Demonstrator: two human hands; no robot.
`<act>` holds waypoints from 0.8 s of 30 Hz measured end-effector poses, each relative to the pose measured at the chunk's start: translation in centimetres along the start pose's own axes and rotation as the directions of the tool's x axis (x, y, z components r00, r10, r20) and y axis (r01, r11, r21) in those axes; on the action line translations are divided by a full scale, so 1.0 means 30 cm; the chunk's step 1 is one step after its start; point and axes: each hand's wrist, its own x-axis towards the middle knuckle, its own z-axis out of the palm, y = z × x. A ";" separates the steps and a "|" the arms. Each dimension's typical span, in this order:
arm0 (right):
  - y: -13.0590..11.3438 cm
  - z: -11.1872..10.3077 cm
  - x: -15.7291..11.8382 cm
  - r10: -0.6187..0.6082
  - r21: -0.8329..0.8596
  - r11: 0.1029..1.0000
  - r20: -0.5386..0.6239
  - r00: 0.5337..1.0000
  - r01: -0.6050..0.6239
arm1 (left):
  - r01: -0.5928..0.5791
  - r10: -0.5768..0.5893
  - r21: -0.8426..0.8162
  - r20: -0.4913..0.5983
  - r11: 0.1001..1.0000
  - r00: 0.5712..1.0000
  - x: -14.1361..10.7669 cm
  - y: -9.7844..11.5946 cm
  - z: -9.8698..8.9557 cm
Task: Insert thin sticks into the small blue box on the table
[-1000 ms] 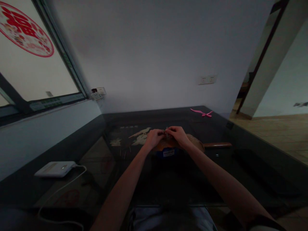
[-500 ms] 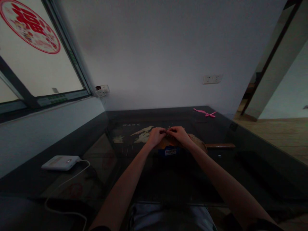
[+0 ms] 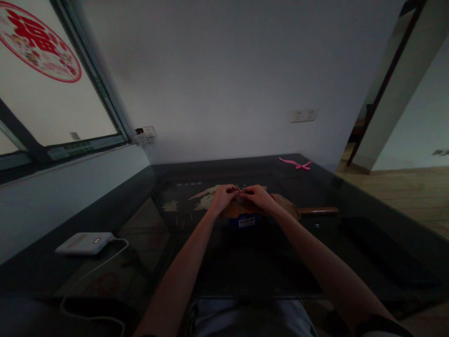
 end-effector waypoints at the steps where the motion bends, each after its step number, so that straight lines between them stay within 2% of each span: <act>1: -0.005 0.000 -0.002 0.016 0.012 1.000 -0.011 1.000 -0.016 | -0.001 0.001 -0.010 0.002 1.000 1.000 0.001 -0.002 0.001; 4: -0.019 0.001 -0.009 0.050 0.061 0.997 -0.044 0.998 -0.047 | 0.012 -0.013 -0.033 -0.029 0.999 1.000 0.000 -0.006 0.005; 7: -0.028 0.002 -0.016 0.052 0.089 0.995 -0.068 0.996 -0.046 | -0.002 -0.003 -0.039 -0.109 0.999 0.994 -0.013 -0.014 -0.016; 9: -0.032 0.003 -0.019 0.076 0.113 0.991 -0.073 0.994 -0.068 | -0.053 0.059 0.039 -0.177 0.998 0.982 -0.037 -0.030 -0.063; 12: -0.037 0.004 -0.022 0.122 0.184 0.977 -0.065 0.990 -0.108 | -0.085 0.157 0.293 -0.233 0.952 0.960 -0.108 -0.089 -0.192; 15: -0.046 0.006 -0.026 0.122 0.253 0.962 -0.057 0.991 -0.104 | -0.029 0.157 0.603 -0.161 0.797 0.974 -0.209 -0.190 -0.355; 18: -0.056 0.007 -0.029 0.115 0.276 0.956 -0.047 0.992 -0.098 | 0.052 0.029 0.790 -0.088 0.611 0.996 -0.307 -0.302 -0.487; 21: -0.064 0.006 -0.030 0.135 0.273 0.955 -0.044 0.990 -0.118 | 0.012 -0.015 0.839 -0.005 0.544 1.000 -0.365 -0.386 -0.544; 24: -0.063 0.005 -0.031 0.158 0.265 0.954 -0.047 0.986 -0.140 | -0.002 -0.009 0.802 0.009 0.598 1.000 -0.378 -0.424 -0.542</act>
